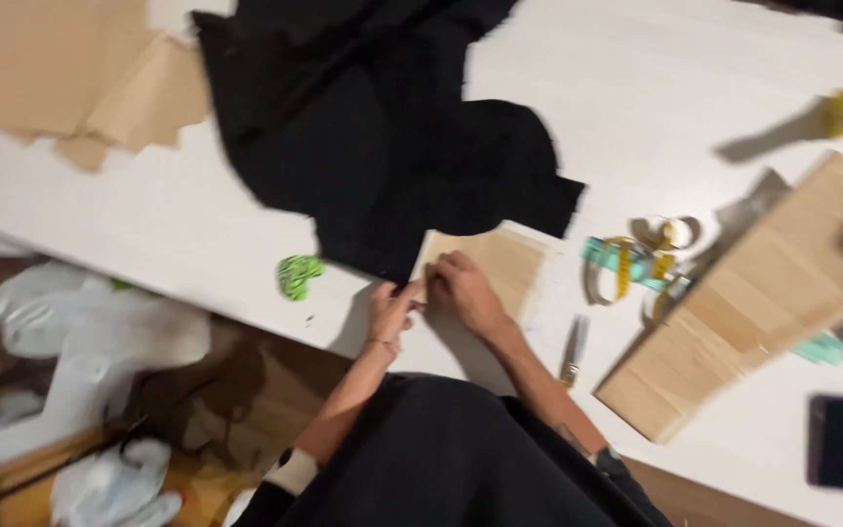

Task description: Cutting black faux fur fabric according to a paper pattern using scissors.

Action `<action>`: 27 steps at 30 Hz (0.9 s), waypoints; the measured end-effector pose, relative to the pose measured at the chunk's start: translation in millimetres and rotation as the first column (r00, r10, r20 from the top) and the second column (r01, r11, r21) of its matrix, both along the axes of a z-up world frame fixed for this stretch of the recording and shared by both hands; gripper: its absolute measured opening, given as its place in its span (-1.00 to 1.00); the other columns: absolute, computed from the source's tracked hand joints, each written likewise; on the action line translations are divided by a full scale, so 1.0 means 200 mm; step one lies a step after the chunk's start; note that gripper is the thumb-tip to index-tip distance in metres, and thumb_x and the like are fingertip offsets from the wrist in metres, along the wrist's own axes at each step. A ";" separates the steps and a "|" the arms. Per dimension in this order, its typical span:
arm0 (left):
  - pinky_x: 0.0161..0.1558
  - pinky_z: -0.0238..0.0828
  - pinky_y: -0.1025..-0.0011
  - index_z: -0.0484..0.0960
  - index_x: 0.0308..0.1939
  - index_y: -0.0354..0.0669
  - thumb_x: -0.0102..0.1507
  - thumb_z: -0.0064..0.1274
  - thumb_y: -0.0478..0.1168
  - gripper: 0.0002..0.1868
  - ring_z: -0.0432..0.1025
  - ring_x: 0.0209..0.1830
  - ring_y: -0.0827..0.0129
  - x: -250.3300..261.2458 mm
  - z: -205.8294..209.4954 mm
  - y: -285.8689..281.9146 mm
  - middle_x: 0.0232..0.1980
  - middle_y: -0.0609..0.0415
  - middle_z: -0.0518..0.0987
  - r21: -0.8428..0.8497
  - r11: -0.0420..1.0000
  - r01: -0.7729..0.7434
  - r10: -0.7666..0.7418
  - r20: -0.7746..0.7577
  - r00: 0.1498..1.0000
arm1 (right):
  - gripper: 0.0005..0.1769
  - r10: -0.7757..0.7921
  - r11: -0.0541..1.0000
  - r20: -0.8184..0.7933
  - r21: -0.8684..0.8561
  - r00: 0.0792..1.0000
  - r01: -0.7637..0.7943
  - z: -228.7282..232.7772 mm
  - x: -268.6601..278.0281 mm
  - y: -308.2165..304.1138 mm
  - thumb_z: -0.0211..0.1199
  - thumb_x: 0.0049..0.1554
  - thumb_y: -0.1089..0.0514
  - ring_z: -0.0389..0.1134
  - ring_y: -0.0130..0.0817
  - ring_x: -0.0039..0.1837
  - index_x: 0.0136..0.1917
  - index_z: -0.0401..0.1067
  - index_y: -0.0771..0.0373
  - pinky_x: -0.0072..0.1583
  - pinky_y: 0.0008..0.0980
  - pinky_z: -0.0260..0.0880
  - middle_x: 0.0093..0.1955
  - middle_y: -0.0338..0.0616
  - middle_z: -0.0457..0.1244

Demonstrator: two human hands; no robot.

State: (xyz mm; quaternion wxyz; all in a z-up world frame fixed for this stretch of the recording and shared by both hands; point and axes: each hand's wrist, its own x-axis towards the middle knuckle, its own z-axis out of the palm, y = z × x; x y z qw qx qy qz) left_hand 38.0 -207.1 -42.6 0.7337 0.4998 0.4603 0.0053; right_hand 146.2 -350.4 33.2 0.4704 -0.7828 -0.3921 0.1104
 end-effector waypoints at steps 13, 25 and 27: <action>-0.64 0.07 0.63 0.53 -0.32 -0.17 0.22 0.28 -0.21 -0.79 0.32 -0.56 0.64 -0.02 0.06 0.03 -0.46 0.22 0.48 -0.090 0.995 0.042 -0.035 0.078 0.996 | -0.86 -0.105 0.984 -0.077 -0.153 0.991 0.092 0.00 -0.01 0.05 0.24 0.05 0.37 0.36 0.08 -0.12 -0.07 0.44 0.32 -0.07 -0.09 0.40 -0.09 0.08 0.27; -0.62 -0.02 0.59 0.41 -0.34 -0.13 0.32 0.19 -0.24 -0.75 0.25 -0.59 0.60 -0.06 -0.15 0.04 -0.49 0.23 0.39 -0.283 0.957 0.064 -0.006 0.203 0.979 | -0.79 -0.177 0.974 -0.152 -0.167 0.972 0.151 -0.12 0.00 0.02 0.36 0.07 0.29 0.46 -0.09 -0.08 0.01 0.49 0.31 0.00 -0.24 0.46 -0.07 0.03 0.39; -0.62 -0.02 0.61 0.43 -0.33 -0.13 0.33 0.16 -0.23 -0.78 0.22 -0.60 0.61 -0.05 -0.13 0.04 -0.50 0.22 0.38 -0.291 0.953 0.089 -0.026 0.216 0.976 | -0.80 -0.187 0.971 -0.162 -0.178 0.969 0.158 -0.12 0.00 0.03 0.35 0.08 0.29 0.47 -0.12 -0.08 0.01 0.50 0.31 0.00 -0.27 0.47 -0.07 0.02 0.40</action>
